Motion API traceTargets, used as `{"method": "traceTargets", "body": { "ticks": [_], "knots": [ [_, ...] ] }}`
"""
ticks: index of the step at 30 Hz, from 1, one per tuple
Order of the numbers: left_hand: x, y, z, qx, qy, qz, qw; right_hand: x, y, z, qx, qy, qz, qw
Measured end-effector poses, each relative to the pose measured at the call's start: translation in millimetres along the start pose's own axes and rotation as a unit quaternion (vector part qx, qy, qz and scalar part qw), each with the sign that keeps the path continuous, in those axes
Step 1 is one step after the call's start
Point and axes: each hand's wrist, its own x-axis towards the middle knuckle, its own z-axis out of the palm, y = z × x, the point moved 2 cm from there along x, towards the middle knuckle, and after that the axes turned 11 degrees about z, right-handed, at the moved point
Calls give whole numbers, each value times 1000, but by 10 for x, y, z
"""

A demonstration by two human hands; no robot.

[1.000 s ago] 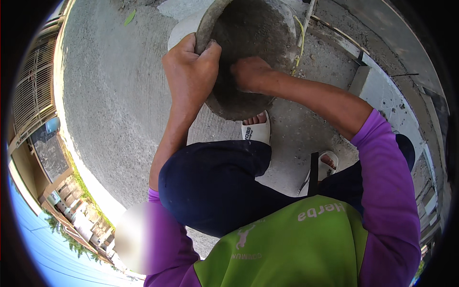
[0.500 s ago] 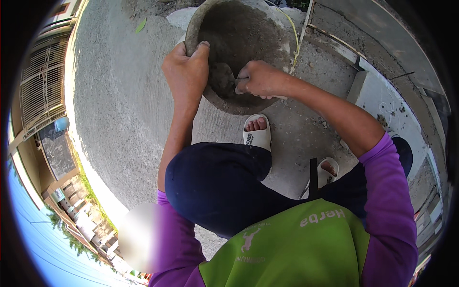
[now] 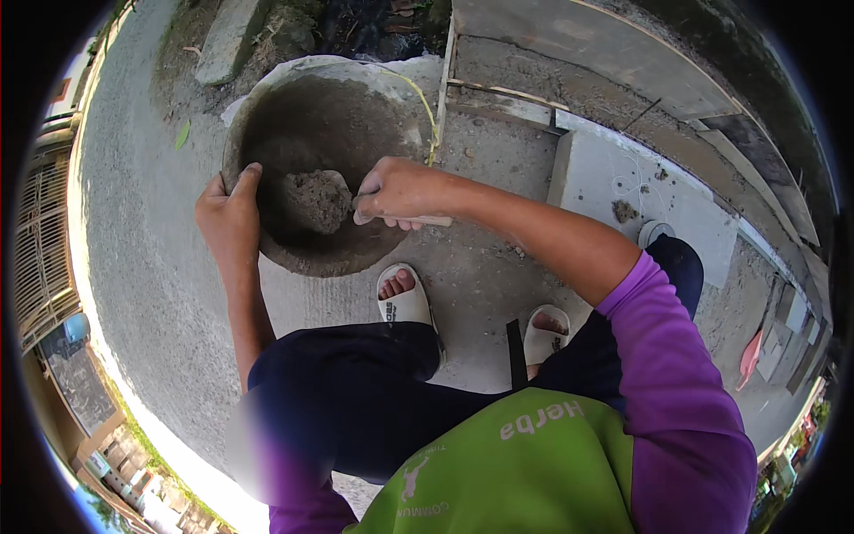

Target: The person is applying mortar to a low wall or ledge using a trowel and a bucket.

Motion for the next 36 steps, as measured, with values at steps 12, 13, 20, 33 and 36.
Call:
{"method": "traceTargets", "body": {
  "ticks": [12, 13, 20, 33, 36],
  "knots": [
    [354, -179, -128, -63, -71, -46, 994, -1590, 287, -1505, -70, 343, 49, 935],
    [389, -233, -184, -67, -78, -48, 994, -1605, 450, -1671, -71, 344, 48, 935],
    [524, -573, -247, -110, -96, -69, 987, -1232, 1369, -2280, -510, 578, 93, 631],
    [638, -484, -178, -83, -102, -28, 991, -657, -240, -467, -486, 444, -54, 751],
    [586, -401, -224, -61, -122, -28, 990, 238, -468, -143, -501, 401, -123, 757]
  ]
}}
